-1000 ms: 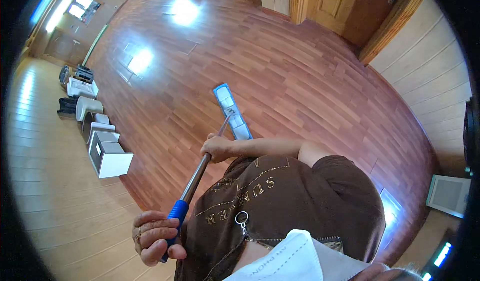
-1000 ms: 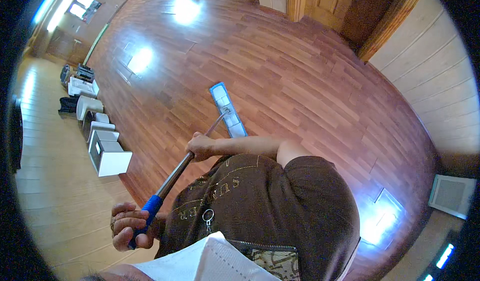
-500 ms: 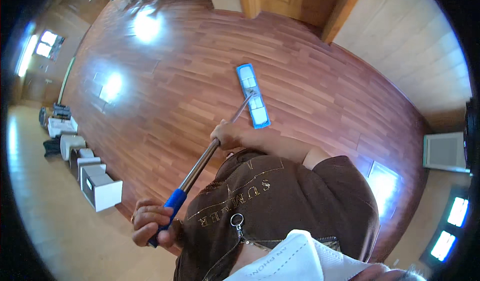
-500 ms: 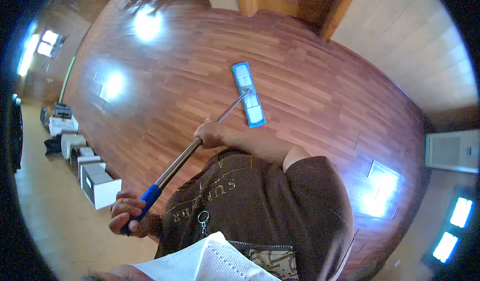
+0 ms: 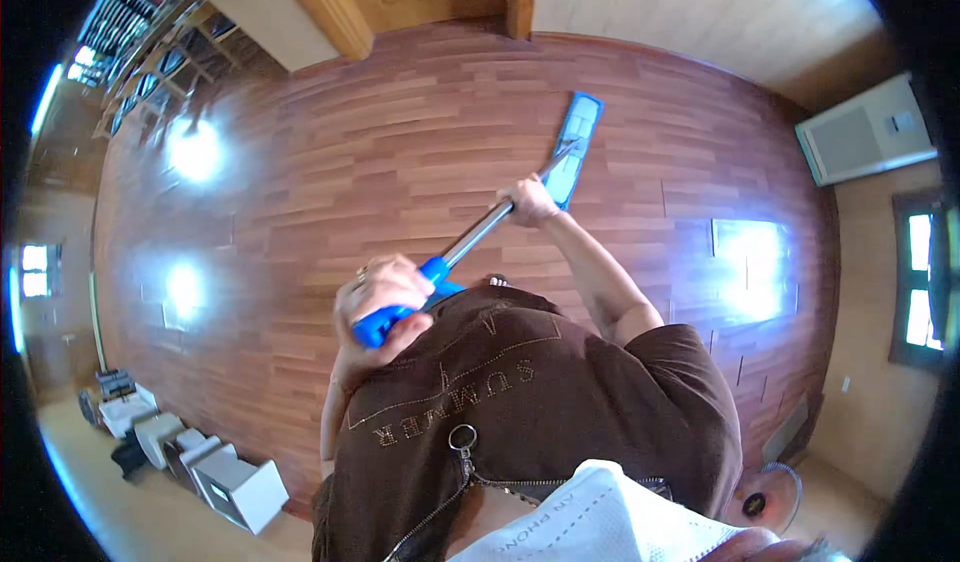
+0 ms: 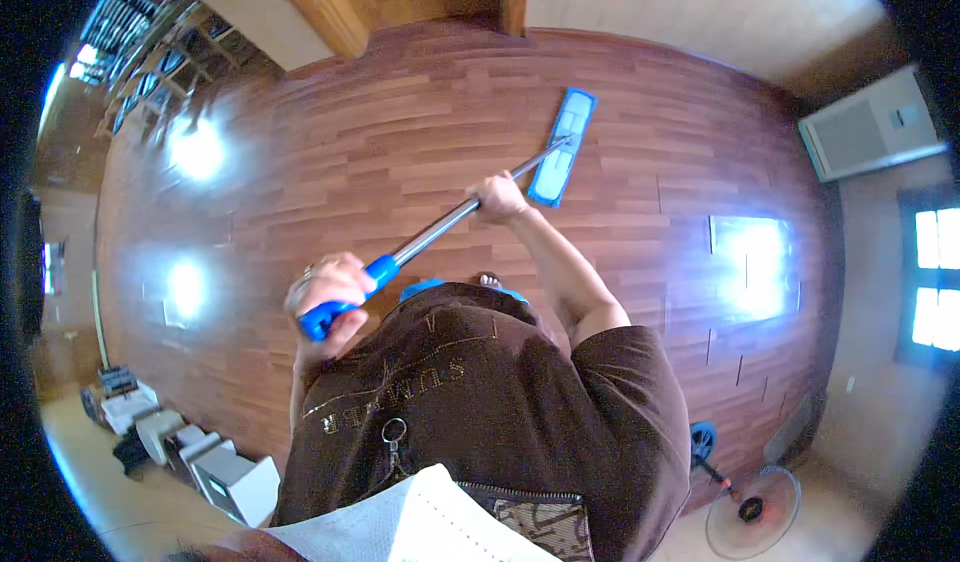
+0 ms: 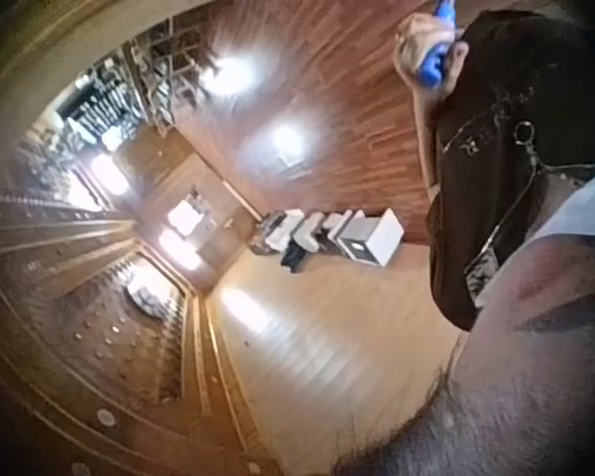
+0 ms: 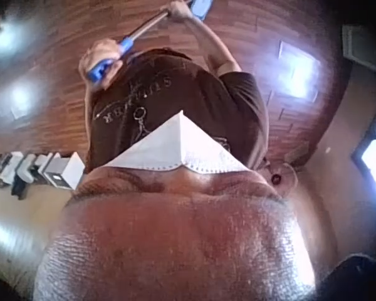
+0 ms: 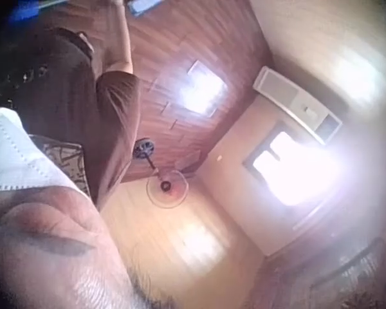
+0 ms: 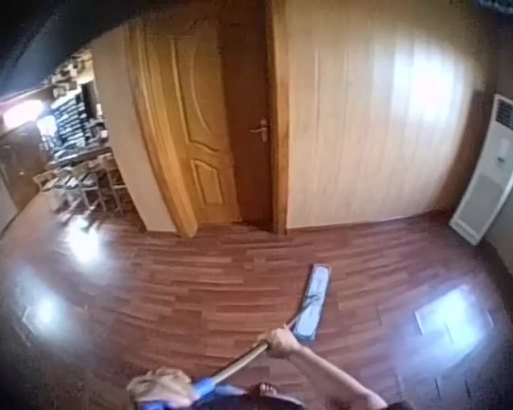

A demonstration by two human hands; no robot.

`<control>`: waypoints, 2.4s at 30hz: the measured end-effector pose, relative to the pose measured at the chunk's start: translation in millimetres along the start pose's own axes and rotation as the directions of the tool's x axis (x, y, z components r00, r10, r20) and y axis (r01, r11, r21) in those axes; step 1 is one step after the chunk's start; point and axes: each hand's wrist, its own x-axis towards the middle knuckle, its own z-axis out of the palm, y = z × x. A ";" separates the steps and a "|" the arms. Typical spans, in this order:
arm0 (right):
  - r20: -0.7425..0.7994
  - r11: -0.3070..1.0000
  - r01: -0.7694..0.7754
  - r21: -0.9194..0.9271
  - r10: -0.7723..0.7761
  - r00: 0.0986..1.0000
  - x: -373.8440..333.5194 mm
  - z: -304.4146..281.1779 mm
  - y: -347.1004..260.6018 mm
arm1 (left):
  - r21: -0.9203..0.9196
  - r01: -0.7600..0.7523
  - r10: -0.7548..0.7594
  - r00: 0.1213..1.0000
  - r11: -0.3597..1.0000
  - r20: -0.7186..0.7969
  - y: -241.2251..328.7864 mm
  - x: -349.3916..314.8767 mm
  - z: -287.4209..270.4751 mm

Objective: Mopping the wooden floor in a workshop or showroom using a flat mop.

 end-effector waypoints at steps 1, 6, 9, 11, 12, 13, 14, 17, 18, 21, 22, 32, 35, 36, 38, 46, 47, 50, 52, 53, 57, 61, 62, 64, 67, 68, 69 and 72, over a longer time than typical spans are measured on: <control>-0.014 1.000 -0.029 -0.006 0.028 0.999 -5.8 -12.6 26.1 | -0.005 0.016 -0.016 0.999 1.000 0.028 -12.6 14.6 14.0; -0.132 0.962 -0.270 -0.046 0.262 0.956 -47.2 -4.4 128.7 | -0.138 0.129 -0.095 0.969 0.982 0.227 -73.3 37.6 63.2; -0.237 0.947 -0.319 0.039 0.319 0.917 -69.4 -0.3 156.5 | -0.242 0.164 -0.059 0.920 0.956 0.388 -106.4 53.3 71.8; -0.294 0.906 -0.415 0.087 0.421 0.858 -69.0 -4.3 156.7 | -0.280 0.182 -0.044 0.899 0.943 0.436 -123.6 73.0 64.4; -0.287 0.894 -0.440 0.086 0.445 0.848 -63.3 -10.6 155.0 | -0.298 0.206 -0.042 0.878 0.932 0.477 -131.7 83.4 57.9; -0.325 0.884 -0.456 0.108 0.465 0.824 -59.7 -13.8 149.7 | -0.325 0.226 -0.036 0.866 0.918 0.499 -140.6 93.7 51.0; -0.344 0.859 -0.494 0.132 0.507 0.790 -59.7 -13.1 149.4 | -0.342 0.218 -0.018 0.865 0.914 0.502 -148.9 102.8 44.9; -0.409 0.810 -0.560 0.174 0.577 0.707 -56.1 -3.8 127.5 | -0.460 0.321 -0.031 0.846 0.828 0.533 -160.6 122.3 22.3; -0.432 0.796 -0.570 0.203 0.596 0.677 -60.5 2.7 120.6 | -0.465 0.311 -0.021 0.848 0.829 0.530 -162.7 123.3 17.0; -0.465 0.754 -0.637 0.157 0.626 0.626 -81.0 23.8 97.0 | -0.521 0.401 -0.025 0.809 0.753 0.587 -162.6 119.6 6.2; -0.479 0.775 -0.597 0.207 0.612 0.629 -84.6 26.5 83.2 | -0.521 0.393 -0.024 0.815 0.758 0.579 -160.8 116.9 1.3; -0.386 0.802 -0.591 0.087 0.574 0.723 -81.4 27.8 -16.6 | -0.520 0.424 -0.048 0.806 0.742 0.589 -126.2 109.4 -51.3; -0.348 0.836 -0.545 0.061 0.529 0.774 -73.0 22.4 -25.3 | -0.531 0.419 -0.104 0.846 0.736 0.523 -116.0 98.1 -60.5; -0.379 0.862 -0.500 0.081 0.490 0.785 -66.2 20.7 -25.2 | -0.536 0.423 -0.130 0.857 0.731 0.499 -112.6 95.0 -63.9; -0.378 0.874 -0.483 0.051 0.465 0.801 -65.0 23.9 -16.5 | -0.549 0.419 -0.147 0.870 0.723 0.470 -105.1 90.3 -67.4; -0.389 0.944 -0.328 -0.020 0.295 0.873 -12.7 10.5 45.7 | -0.402 0.333 -0.179 0.910 0.853 0.375 -93.8 80.4 -63.0; -0.328 0.947 -0.320 0.019 0.309 0.893 -3.9 12.1 57.8 | -0.372 0.309 -0.166 0.915 0.875 0.369 -94.4 79.3 -64.1; -0.200 0.951 -0.308 -0.032 0.296 0.934 33.8 15.3 83.5 | -0.317 0.277 -0.167 0.928 0.907 0.332 -103.5 70.8 -62.8; -0.258 0.978 -0.208 0.003 0.202 0.945 58.5 29.4 100.7 | -0.262 0.247 -0.170 0.943 0.933 0.286 -110.1 65.7 -62.5; -0.211 0.979 -0.203 0.013 0.201 0.957 73.2 32.3 102.8 | -0.250 0.250 -0.180 0.945 0.936 0.272 -113.8 63.3 -63.1; -0.160 0.999 -0.046 0.016 0.048 0.986 124.0 28.8 76.2 | -0.115 0.200 -0.182 0.971 0.973 0.152 -110.5 52.7 -74.8; -0.106 0.990 0.136 0.037 -0.131 0.986 161.7 20.4 21.0 | -0.044 0.116 -0.116 0.993 0.992 0.002 -83.9 42.1 -92.4; -0.162 0.968 0.246 0.057 -0.234 0.959 172.2 24.4 15.2 | -0.046 0.116 -0.120 0.986 0.992 -0.113 -76.9 36.0 -87.7; -0.123 0.935 0.355 0.026 -0.349 0.929 192.2 34.6 9.6 | -0.010 0.123 -0.123 0.973 0.992 -0.194 -65.9 28.3 -83.7; -0.102 0.872 0.485 0.060 -0.478 0.872 219.1 44.7 -7.9 | 0.087 0.187 -0.155 0.945 0.979 -0.288 -49.1 17.2 -76.0; -0.027 0.836 0.542 0.084 -0.541 0.840 227.2 52.0 -26.6 | 0.141 0.229 -0.167 0.919 0.963 -0.357 -34.4 7.8 -68.6; -0.010 0.796 0.599 0.090 -0.600 0.800 233.5 59.5 -45.7 | 0.191 0.277 -0.174 0.888 0.942 -0.426 -20.3 -0.6 -60.9; 0.090 0.769 0.626 0.128 -0.638 0.765 256.6 66.4 -43.1 | 0.217 0.327 -0.196 0.862 0.920 -0.468 -34.7 -14.8 -53.1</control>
